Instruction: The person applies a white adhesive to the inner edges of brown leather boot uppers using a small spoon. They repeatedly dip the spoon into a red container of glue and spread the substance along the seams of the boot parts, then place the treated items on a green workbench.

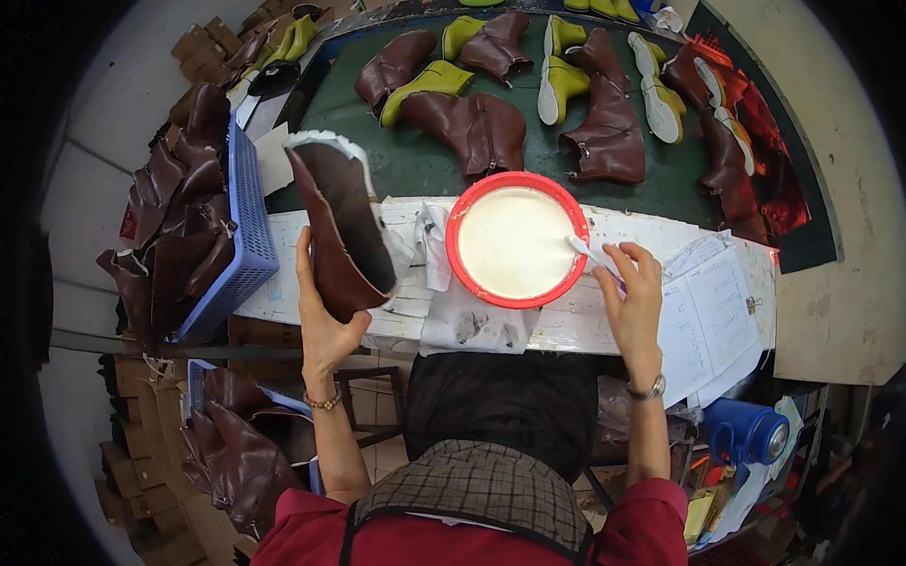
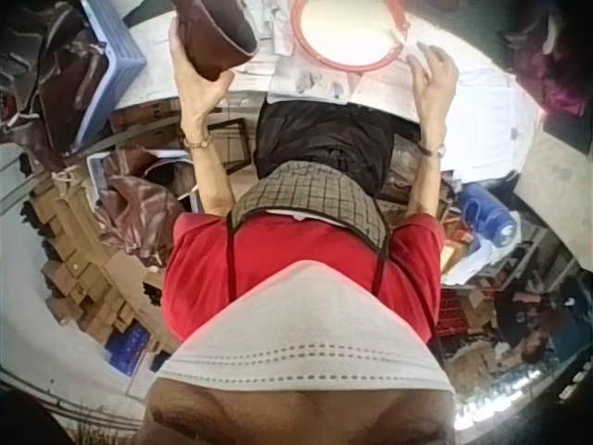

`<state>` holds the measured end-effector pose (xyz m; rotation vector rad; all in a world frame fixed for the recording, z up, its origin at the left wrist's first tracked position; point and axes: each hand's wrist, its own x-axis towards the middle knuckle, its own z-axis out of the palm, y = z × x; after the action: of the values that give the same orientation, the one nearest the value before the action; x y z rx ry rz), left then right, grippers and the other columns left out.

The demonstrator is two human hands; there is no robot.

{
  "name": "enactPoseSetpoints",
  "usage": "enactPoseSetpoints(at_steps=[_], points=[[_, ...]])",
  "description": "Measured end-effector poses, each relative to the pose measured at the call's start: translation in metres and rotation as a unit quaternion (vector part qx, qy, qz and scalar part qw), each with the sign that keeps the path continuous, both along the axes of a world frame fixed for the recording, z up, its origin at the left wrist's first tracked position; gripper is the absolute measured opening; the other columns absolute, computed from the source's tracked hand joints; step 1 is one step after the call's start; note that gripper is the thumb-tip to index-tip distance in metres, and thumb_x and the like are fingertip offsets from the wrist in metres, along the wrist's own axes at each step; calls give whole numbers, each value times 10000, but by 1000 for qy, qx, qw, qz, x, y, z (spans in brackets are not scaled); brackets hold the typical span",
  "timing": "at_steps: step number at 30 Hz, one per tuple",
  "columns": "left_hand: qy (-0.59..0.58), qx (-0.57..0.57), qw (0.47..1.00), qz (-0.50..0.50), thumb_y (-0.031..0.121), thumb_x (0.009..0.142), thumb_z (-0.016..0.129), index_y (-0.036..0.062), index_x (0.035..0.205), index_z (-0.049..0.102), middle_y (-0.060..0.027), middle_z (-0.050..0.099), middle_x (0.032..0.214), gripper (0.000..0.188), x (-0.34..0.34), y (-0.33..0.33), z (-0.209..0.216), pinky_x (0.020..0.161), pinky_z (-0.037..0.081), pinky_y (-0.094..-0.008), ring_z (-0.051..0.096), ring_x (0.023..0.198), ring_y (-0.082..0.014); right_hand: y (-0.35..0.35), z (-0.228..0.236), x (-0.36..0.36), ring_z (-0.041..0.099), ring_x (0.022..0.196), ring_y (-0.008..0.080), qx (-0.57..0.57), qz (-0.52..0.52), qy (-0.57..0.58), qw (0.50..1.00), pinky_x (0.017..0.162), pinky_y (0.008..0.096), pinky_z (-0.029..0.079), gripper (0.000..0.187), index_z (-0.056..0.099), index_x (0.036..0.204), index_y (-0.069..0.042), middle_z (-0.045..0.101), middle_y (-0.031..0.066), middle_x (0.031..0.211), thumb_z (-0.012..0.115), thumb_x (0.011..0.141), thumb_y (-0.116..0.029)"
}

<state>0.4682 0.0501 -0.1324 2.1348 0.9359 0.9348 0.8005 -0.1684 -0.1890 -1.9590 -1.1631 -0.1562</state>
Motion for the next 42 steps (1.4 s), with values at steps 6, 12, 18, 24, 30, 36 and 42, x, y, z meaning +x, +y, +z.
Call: enactPoseSetpoints(at_steps=[6,12,18,24,30,36,42], points=[[35,31,995,-88,-11,608,709,34,1619,270,-225,430,1536,1103,22,-25,17,1184,387,-462,455,1389,-413,63,105,-94,505,1334,415,31,320,-117,940,1113,555,396,620,718,1177,-53,605,153,1326,860,749,-478],[-20,8,997,-77,196,549,1044,56,1602,240,-196,442,1529,1332,17,-34,0,1154,441,-448,509,1387,-359,93,96,-118,542,1284,383,-23,426,-139,894,1118,544,387,593,715,1247,-46,526,172,1498,759,851,-485],[-50,106,993,-24,16,759,889,22,1557,329,-174,523,1486,975,34,-39,-36,1125,430,-398,558,1337,-297,73,86,-95,601,1229,363,70,395,-87,912,1028,511,463,460,742,1205,-83,610,140,1425,827,829,-333],[-51,119,991,-46,6,736,905,17,1556,334,-148,519,1459,999,24,-32,-42,1107,443,-374,574,1301,-276,-2,-4,1,694,1009,344,-14,9,-13,1000,907,395,542,355,737,1235,-26,750,146,1151,730,880,-12],[-77,106,990,-53,5,712,870,47,1476,466,-202,546,1389,865,42,-40,-36,1033,460,-455,538,1225,-388,-8,10,-1,612,738,176,6,12,114,993,657,302,484,305,746,1221,-15,670,103,878,729,917,8],[-34,165,982,-87,-48,808,817,14,1500,425,-159,546,1365,798,48,-45,-18,1046,477,-378,594,1224,-297,14,65,-25,546,684,101,70,136,164,974,598,268,427,201,793,1128,-20,648,47,839,750,932,-25],[-85,145,962,-215,-55,833,803,87,1483,428,-242,532,1416,764,35,-40,-21,1072,464,-428,564,1261,-333,45,69,14,533,664,94,72,143,101,982,579,259,409,173,804,1084,-19,649,40,817,777,917,-58]])
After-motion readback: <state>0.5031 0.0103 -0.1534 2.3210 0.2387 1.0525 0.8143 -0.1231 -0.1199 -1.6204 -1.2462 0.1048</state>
